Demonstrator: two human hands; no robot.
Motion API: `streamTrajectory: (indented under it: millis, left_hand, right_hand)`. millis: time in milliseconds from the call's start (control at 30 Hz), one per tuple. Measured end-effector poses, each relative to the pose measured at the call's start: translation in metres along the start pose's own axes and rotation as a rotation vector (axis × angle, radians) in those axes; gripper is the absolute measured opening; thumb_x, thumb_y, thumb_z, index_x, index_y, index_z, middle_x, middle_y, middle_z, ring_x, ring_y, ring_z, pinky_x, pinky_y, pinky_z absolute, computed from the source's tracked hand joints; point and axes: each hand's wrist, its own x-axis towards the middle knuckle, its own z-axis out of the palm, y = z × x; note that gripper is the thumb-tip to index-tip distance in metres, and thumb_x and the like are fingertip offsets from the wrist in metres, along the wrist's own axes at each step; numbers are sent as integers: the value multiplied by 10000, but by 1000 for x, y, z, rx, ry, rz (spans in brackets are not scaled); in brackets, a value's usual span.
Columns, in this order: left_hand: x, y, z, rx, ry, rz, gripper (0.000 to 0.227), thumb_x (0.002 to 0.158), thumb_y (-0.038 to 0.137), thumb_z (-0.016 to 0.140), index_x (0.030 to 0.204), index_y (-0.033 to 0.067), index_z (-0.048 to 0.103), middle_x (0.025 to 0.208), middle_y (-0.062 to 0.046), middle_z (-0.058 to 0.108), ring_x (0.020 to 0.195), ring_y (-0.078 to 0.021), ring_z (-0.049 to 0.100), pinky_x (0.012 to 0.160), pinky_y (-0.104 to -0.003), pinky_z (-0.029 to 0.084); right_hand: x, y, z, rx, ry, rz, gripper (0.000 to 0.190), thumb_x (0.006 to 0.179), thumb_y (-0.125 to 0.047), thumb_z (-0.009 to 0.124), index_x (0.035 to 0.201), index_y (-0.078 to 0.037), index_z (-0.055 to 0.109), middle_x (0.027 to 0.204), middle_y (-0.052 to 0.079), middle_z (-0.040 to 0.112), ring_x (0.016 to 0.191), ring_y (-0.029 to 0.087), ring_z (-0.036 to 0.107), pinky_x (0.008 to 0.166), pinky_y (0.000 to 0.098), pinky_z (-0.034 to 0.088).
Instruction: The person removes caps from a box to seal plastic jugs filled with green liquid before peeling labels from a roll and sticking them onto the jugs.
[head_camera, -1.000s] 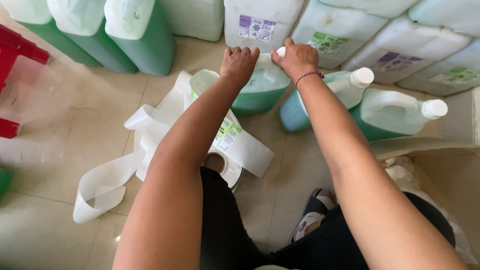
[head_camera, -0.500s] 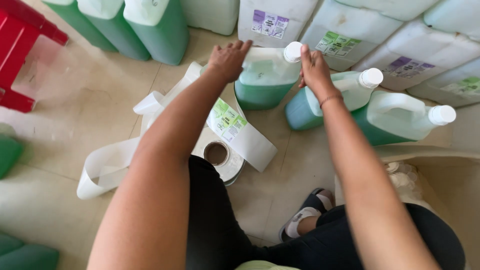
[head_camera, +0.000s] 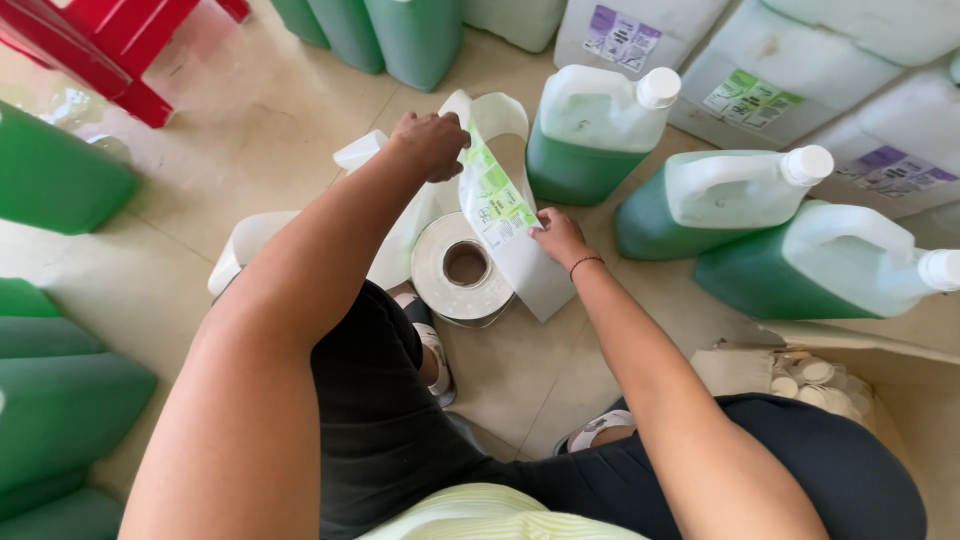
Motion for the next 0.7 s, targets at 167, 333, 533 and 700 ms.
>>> streamTrajectory:
  millis: [167,333,533,700]
  left_hand:
    - [-16,-33,6,-6,-171,-67,477,912,414,739,1344,228,660,1343,-38,649,1260,-281,587,1032,-506,465]
    - [-19,-50,-21,-118,-287,-146,662,952,675,636,1221,83,764,1196,-98,733,1101,-315,669,949,-476,521]
    - [-34,-35,-23,-199,-375,-220,709,916,737,578,1239,127,741,1219,-5,736,1033,-202,715,946,-428,529]
    - [-31,-26,-14,-56,-310,-147,550,951,625,623,1349,251,692,1315,-32,693,1182,-271,643,991,-475,511]
  right_hand:
    - [8,-96,-34,132,-39,-138,239,930,-196,749,1095,-27,715,863,121,714,770,218,656,728,346,531]
    - [-15,-178,-90,392,-60,-301,121,925,-48,658,1023,-4,713,923,46,745,834,130,712,748,287,559]
    - [-36,-166,-88,367,-34,-193,132,989,-122,603,1005,-44,709,916,40,748,819,132,739,710,300,554]
    - [-68,-120,-26,-83,-14,-163,372,985,-428,644,1004,-73,753,845,155,714,779,299,691,733,413,545]
